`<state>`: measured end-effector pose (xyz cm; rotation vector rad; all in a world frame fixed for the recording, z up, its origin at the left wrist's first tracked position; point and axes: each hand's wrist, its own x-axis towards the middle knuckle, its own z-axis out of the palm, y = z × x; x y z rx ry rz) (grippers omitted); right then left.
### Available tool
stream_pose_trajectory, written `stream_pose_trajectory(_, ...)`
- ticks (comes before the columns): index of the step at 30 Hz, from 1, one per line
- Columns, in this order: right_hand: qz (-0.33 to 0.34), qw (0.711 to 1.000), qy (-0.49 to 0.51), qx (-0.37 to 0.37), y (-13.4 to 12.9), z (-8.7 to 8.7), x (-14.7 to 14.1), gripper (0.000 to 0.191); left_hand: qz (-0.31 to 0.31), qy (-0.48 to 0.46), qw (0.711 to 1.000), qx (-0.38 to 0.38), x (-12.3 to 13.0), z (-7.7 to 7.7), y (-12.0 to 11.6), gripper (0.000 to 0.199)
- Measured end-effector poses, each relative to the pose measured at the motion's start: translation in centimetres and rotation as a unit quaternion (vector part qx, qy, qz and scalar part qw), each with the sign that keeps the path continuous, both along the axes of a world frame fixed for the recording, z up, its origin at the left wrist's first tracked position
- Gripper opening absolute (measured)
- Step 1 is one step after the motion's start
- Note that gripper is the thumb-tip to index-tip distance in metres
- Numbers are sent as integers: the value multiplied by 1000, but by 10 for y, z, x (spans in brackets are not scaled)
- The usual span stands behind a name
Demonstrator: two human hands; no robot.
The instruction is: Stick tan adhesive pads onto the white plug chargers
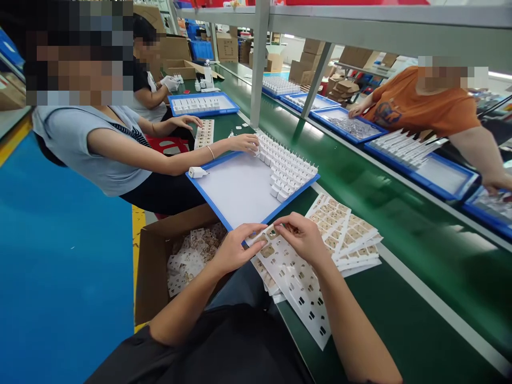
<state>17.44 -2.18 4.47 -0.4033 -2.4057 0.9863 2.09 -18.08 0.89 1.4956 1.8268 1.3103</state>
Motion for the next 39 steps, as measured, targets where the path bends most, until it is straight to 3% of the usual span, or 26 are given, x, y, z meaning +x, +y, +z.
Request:
stream_pose_trajectory(5,32,999,3,-10,-2,-1,-2,13,17,-18,999,-25,-18,13,16,42)
stream_pose_trajectory(8,30,999,12,-7,-3,-1,-2,13,-31,-85,993,-75,-25,18,31,47)
stream_pose_trajectory(13,58,998,30,-3,3,4,4,13,-57,-220,972,-61,-29,7,50,43)
stream_pose_trajectory(17,73,992,58,-85,18,15,17,9,-23,-54,992,-115,-37,-12,66,45)
stream_pose_trajectory(20,6,984,100,-144,30,19,26,7,10,56,989,-134,-42,-20,82,50)
stream_pose_trajectory(23,-65,978,118,-157,37,19,31,8,40,110,984,-131,-45,-18,107,66)
stream_pose_trajectory(26,-75,980,116,-146,39,18,31,11,61,154,978,-125,-46,-10,138,66)
stream_pose_trajectory(30,-63,985,101,-121,35,18,29,14,69,189,972,-119,-43,-3,171,64)
stream_pose_trajectory(33,-60,988,92,-108,33,19,28,15,76,185,973,-119,-43,-5,182,59)
stream_pose_trajectory(37,-60,990,84,-100,31,19,27,16,95,146,979,-107,-55,-5,179,42)
stream_pose_trajectory(39,-66,989,84,-107,30,20,28,16,102,122,983,-94,-60,-1,166,44)
